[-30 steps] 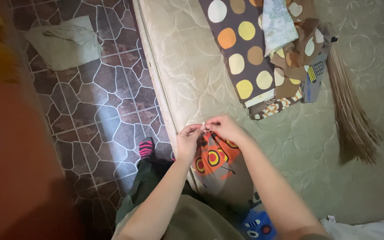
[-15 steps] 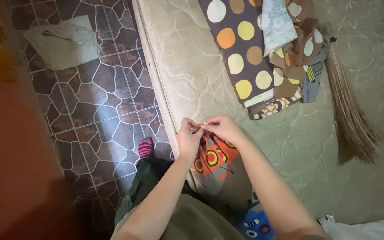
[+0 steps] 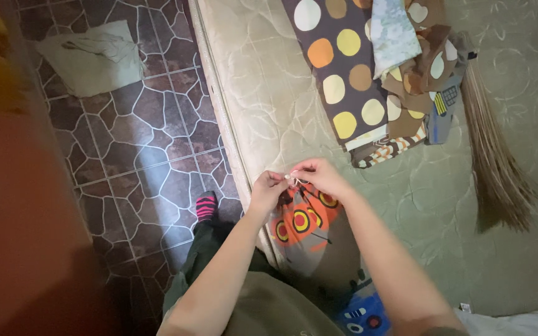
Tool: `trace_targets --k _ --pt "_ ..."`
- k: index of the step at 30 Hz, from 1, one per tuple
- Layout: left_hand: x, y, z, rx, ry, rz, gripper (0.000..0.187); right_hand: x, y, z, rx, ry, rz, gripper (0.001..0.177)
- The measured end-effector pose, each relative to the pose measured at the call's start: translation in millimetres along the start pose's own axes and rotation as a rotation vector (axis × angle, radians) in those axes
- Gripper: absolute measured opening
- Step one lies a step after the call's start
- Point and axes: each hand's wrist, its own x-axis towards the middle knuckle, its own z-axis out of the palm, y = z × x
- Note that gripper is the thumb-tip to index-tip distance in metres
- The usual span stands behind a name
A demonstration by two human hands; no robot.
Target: Putting a patterned cover on a bolster pillow and tying the ends with white strings.
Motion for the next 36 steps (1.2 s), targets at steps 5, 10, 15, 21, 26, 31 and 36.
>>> trace_targets --k 5,10,15,21,26,31,36 --pt "-5 14 -2 0.021 0.019 -0.025 0.023 2 -14 -5 -0.201 -0.120 -0.072 0.017" --pt "-4 15 -1 0.010 0.029 -0.003 0.025 -15 -66 6 -0.594 -0.172 -0.187 0.014" --pt "-5 23 2 0.176 0.047 0.147 0.024 -15 -70 19 -0.870 -0.066 -0.244 0.011" --pt "-27 49 14 0.370 0.157 0.180 0.026 -15 -50 34 -1.166 0.092 -0.596 0.014" --pt "-17 33 -3 -0.145 -0.048 -0.022 0.036 -20 -49 25 -1.129 0.038 -0.696 0.019" --pt "7 7 -18 -0.157 -0.193 -0.175 0.038 -21 -44 17 -1.066 0.008 -0.853 0.018" --pt "1 24 -21 -0.229 -0.245 -0.264 0.028 -24 -57 19 -1.161 -0.013 -0.908 0.038"
